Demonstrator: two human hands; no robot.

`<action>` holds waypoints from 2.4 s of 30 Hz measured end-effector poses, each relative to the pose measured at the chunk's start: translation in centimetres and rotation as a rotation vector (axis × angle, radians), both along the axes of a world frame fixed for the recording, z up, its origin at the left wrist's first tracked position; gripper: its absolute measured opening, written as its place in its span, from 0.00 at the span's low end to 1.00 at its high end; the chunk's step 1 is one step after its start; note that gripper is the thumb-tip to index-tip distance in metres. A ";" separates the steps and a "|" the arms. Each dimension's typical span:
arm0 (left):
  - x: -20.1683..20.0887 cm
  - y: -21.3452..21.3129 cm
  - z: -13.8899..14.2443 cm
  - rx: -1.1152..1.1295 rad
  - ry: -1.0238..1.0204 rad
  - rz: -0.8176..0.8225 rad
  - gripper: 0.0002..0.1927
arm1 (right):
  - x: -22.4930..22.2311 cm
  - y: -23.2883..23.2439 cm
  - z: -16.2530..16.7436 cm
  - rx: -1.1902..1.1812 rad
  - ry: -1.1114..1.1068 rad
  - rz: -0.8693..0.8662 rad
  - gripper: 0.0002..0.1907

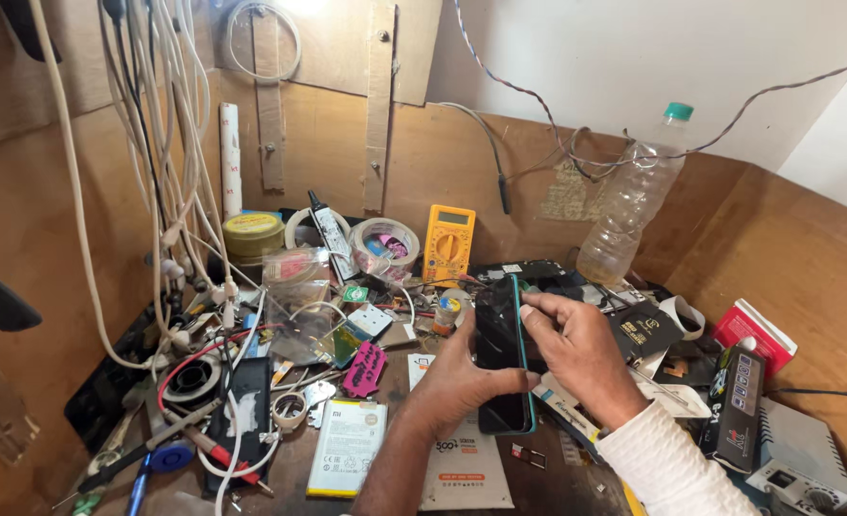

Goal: The person holds a smartphone at a cluttered workbench and pries along the edge of its back cover with a small tool, working the cover loose around the sides. They then separate the teal back cover from the phone body, exposing the internal battery and components, and continue manipulating the opened phone.

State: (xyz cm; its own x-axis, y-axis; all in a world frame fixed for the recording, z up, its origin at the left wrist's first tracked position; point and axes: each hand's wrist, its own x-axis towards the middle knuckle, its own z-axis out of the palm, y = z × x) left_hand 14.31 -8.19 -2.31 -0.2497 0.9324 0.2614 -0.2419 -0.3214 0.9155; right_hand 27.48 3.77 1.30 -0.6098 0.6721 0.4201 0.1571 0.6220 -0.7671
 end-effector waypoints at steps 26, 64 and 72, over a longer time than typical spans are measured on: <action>0.0 0.6 0.3 -0.015 0.078 -0.002 0.48 | 0.8 0.2 0.5 -0.163 -0.061 0.009 0.22; 0.7 1.0 -0.5 -0.007 0.158 0.103 0.53 | 0.9 -1.4 0.7 -0.142 0.010 -0.074 0.16; 0.7 1.1 -0.4 0.009 0.090 0.076 0.52 | 0.2 -1.2 0.5 -0.122 0.043 -0.135 0.15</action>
